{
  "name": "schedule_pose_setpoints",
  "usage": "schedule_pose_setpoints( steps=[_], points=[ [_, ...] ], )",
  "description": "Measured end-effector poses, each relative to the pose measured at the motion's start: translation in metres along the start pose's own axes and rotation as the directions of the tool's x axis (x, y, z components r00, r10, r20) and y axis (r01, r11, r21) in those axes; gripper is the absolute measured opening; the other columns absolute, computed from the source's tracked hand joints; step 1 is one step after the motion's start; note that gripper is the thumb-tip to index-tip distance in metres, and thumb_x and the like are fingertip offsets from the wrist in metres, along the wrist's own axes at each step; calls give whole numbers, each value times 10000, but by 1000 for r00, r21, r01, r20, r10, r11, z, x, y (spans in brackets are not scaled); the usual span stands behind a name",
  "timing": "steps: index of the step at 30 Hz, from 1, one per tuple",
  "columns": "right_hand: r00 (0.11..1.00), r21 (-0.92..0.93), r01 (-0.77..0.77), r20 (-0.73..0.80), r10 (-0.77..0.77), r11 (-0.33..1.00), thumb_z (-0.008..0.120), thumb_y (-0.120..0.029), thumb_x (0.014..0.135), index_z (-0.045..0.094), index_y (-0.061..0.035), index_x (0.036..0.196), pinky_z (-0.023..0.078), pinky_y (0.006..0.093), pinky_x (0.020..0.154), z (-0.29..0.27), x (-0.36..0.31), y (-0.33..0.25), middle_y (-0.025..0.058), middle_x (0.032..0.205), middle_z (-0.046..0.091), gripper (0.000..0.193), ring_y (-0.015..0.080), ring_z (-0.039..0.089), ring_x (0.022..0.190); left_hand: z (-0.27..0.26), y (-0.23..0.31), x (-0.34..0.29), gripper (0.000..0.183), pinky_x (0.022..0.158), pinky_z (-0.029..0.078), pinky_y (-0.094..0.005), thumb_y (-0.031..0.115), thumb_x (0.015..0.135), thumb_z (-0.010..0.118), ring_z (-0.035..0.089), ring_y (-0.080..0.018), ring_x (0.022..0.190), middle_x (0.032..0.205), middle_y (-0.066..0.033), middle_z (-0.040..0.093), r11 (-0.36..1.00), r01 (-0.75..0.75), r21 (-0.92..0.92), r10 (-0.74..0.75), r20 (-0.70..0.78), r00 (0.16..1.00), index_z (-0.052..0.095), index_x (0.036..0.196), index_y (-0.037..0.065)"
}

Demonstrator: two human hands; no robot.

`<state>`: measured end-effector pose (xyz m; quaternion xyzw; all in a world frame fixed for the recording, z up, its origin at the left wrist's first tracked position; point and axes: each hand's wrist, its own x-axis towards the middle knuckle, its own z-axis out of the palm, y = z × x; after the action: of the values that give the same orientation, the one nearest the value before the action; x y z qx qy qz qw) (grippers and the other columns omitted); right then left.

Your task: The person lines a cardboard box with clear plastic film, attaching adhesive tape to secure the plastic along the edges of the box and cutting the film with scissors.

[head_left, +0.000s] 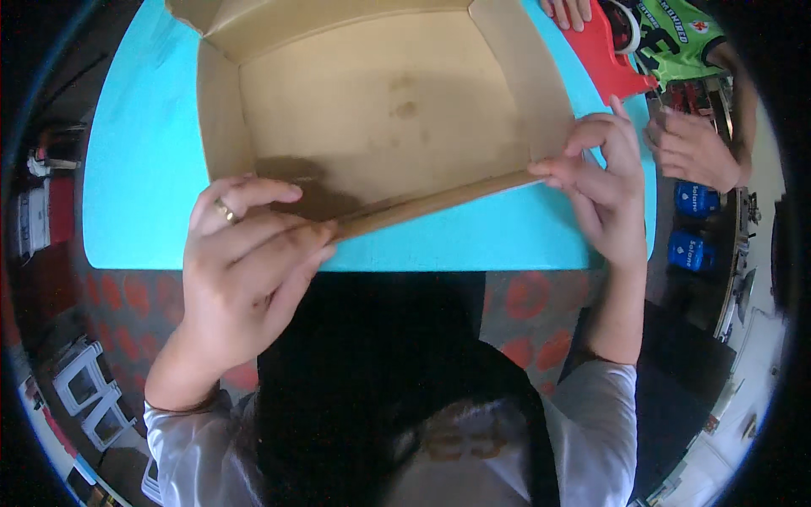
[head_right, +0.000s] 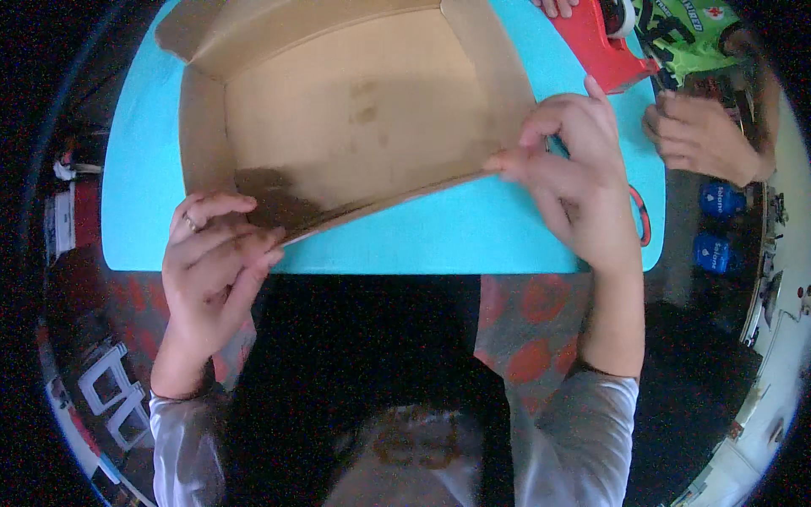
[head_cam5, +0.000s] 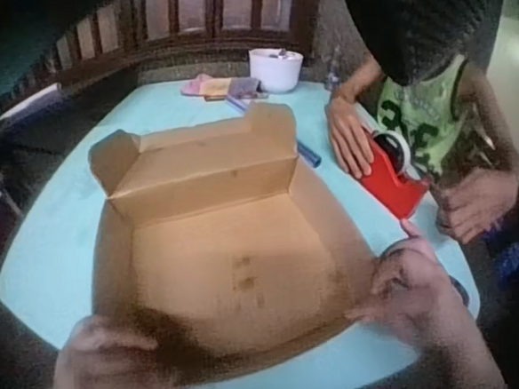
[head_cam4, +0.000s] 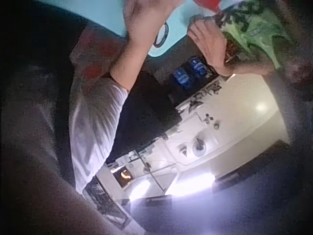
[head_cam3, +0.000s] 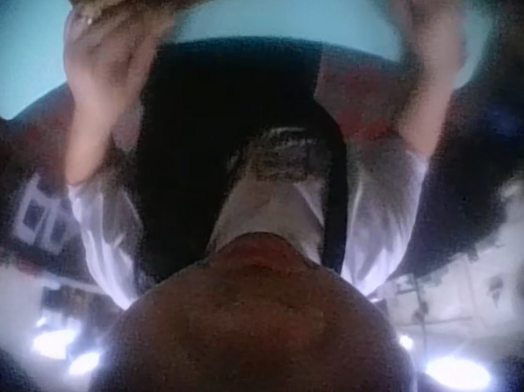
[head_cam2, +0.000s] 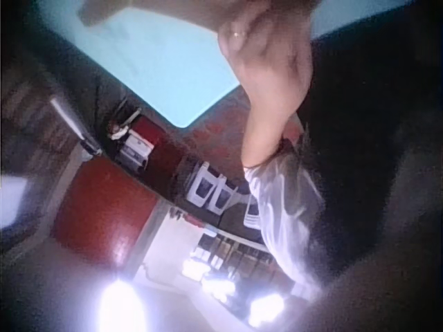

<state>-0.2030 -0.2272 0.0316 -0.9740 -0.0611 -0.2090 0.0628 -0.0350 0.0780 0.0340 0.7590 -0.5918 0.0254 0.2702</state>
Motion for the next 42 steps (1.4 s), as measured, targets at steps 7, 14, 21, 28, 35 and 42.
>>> schedule_pose_setpoints(
  steps=[7,14,21,28,35,42],
  points=[
    [973,322,-203,-42,228,925,784,-212,653,790,-168,830,334,503,1062,12,-23,17,80,1068,543,182,309,495,1128,10,-10,-5,216,1096,294,-493,147,685,807,626,-248,960,770,-5,631,997,6,-77,-5,3,1000,756,891,109],
    [948,597,-220,-57,314,772,841,-276,653,798,-168,808,292,487,1117,21,-23,16,142,1267,500,194,358,405,1297,10,-28,-31,229,1117,259,-582,135,588,834,572,-190,895,706,54,520,993,-99,-68,92,-108,990,726,783,188],
    [924,634,-271,-39,381,724,844,-252,667,790,-152,781,305,495,1110,20,-10,-21,139,1287,475,161,366,418,1297,7,-41,-60,189,1097,267,-576,197,532,825,547,-149,883,685,52,518,987,-130,-95,87,-361,929,659,608,148],
    [923,495,-238,-153,354,835,728,-236,719,773,-124,783,371,479,1055,24,-12,-27,161,1257,497,136,372,473,1239,-7,-30,-49,323,1055,302,-489,229,532,842,546,-76,905,723,46,517,998,-55,-32,50,-157,986,526,570,176],
    [905,348,-295,-198,377,890,702,-286,754,759,-99,772,395,485,1031,25,-17,-36,184,1252,506,196,377,492,1216,-5,-34,-52,316,1092,264,-487,231,541,842,540,-71,909,761,52,528,988,-152,-38,143,-189,972,537,614,194],
    [901,386,-290,-200,386,876,660,-382,833,752,-72,742,387,501,1038,30,-17,-34,200,1247,506,336,386,495,1209,-2,-38,-47,239,1074,316,-476,234,573,830,544,-92,903,755,58,543,996,-60,-64,49,-169,984,600,632,202]
  ],
)
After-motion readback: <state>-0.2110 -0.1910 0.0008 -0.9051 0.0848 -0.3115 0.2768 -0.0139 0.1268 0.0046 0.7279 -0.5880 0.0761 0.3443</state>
